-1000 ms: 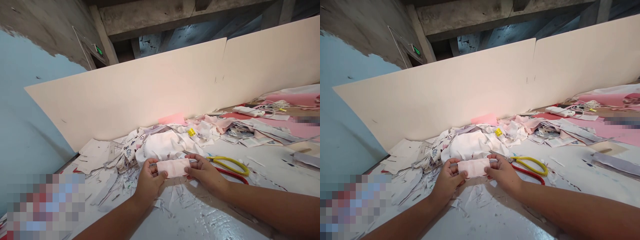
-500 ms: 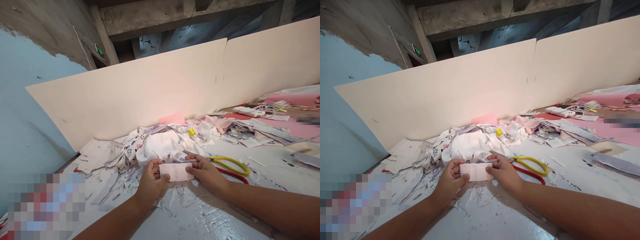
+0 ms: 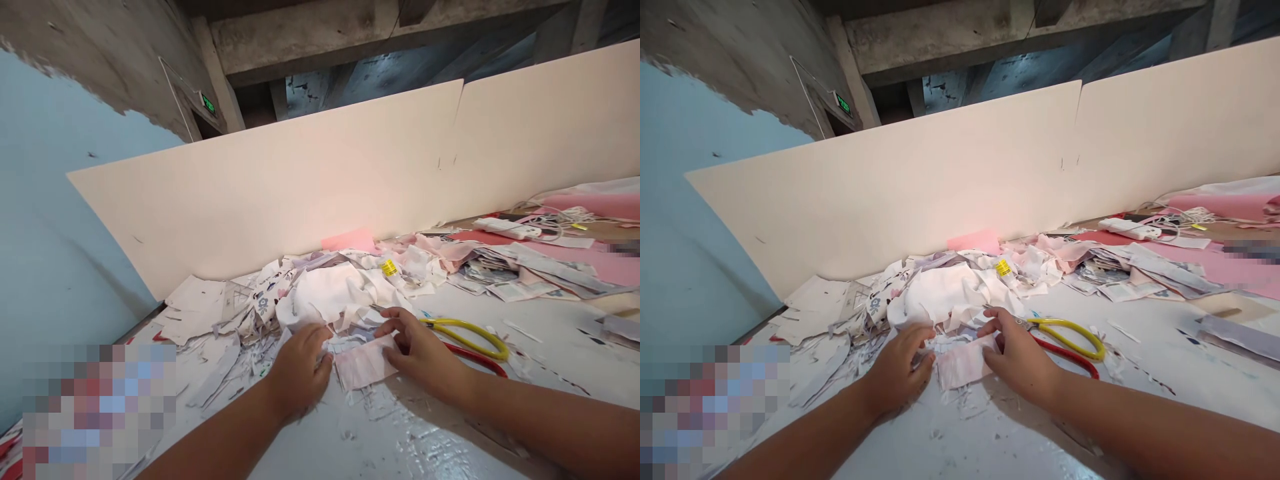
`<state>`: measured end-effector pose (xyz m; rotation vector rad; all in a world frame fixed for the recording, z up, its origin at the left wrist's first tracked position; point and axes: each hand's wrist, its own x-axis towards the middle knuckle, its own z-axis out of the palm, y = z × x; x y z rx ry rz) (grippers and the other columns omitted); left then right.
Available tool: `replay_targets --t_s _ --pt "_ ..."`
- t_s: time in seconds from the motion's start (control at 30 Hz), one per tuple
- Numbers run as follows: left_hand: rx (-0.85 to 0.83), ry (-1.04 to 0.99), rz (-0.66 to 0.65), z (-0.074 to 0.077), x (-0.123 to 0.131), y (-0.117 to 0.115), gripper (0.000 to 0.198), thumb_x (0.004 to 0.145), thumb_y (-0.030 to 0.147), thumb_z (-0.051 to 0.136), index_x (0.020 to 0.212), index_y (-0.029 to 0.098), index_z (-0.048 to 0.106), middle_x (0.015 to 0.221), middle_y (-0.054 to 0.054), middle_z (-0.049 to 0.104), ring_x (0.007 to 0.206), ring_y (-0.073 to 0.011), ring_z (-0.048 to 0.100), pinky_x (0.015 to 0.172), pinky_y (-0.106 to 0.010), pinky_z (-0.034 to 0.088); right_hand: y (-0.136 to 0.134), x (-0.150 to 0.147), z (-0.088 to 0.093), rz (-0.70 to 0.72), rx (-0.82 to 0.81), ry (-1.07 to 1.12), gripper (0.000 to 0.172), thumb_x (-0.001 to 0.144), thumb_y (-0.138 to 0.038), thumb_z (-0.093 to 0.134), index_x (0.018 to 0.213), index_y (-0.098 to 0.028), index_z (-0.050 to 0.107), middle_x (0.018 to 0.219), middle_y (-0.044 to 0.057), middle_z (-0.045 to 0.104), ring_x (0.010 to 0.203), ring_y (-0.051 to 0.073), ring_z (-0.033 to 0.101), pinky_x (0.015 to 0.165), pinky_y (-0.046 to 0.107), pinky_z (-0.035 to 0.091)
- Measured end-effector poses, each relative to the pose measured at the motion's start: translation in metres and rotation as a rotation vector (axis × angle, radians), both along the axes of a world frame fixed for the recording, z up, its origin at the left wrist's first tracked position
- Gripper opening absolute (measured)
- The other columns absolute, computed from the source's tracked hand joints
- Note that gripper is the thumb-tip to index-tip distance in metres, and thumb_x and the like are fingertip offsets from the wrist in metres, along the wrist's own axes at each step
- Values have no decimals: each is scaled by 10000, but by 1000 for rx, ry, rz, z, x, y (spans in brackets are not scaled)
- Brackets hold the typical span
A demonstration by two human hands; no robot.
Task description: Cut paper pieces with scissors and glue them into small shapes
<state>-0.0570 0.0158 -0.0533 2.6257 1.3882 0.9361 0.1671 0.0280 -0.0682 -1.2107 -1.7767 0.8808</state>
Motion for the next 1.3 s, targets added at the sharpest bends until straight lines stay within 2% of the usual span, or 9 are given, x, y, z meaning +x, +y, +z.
replay_targets --t_s 0.13,0.3,0.43,0.53,0.67,0.87,0.97,1.2,1.3 --pt "265 241 30 1 -9 8 273 713 135 431 941 188 572 1123 -106 493 1074 -244 428 897 -405 341 -2 9 9 -4 177 -360 506 707 -184 463 1191 -232 323 1103 72 553 806 189 583 676 311 455" --pt "306 342 333 -3 -20 22 460 724 175 451 1180 237 453 1372 -128 214 1263 -347 115 957 -567 132 -5 14 19 37 428 -647 463 720 -193 452 1181 -194 403 1206 111 486 1036 263 498 833 408 417" --pt "173 311 394 -4 -29 31 512 781 213 392 1280 291 312 1404 -139 91 1239 -357 199 902 -556 252 -2 18 23 119 521 -667 318 726 -184 462 1036 -207 526 1156 82 515 1125 248 411 897 397 388" --pt "-28 272 301 -2 -33 34 491 800 197 344 1285 262 313 1325 -138 305 1115 -277 417 824 -412 400 6 23 26 133 580 -654 250 718 -175 480 950 -207 568 1110 77 538 1185 261 323 945 412 339" --pt "-107 259 184 -3 -35 34 437 751 121 371 1163 222 477 1121 -88 528 1012 -214 489 825 -340 410 28 27 36 76 623 -717 249 703 -163 500 939 -197 570 1109 88 533 1177 275 320 956 419 310" --pt "-45 277 100 -5 -34 33 427 681 65 428 1072 195 538 981 -87 583 906 -207 517 794 -334 404 78 29 45 -226 430 -801 429 735 -231 459 1153 -156 401 1231 170 400 1016 321 477 728 418 426" --pt "-41 257 104 -5 -33 33 425 684 67 430 1074 203 529 995 -85 579 909 -210 513 785 -332 406 102 35 43 -324 329 -766 486 746 -313 450 1180 -121 345 1136 203 468 856 308 568 601 374 442" --pt "-74 239 126 -5 -34 32 414 690 67 426 1067 210 520 992 -77 568 904 -206 511 770 -321 405 123 51 51 -356 285 -694 547 725 -422 473 1177 -138 355 1021 143 565 790 265 593 624 354 444" --pt "-33 282 117 -3 -33 32 398 693 75 428 1062 192 519 988 -91 564 920 -214 499 782 -327 395 120 45 59 -364 398 -673 578 730 -382 464 1208 -91 319 1133 198 476 976 335 503 761 444 406"
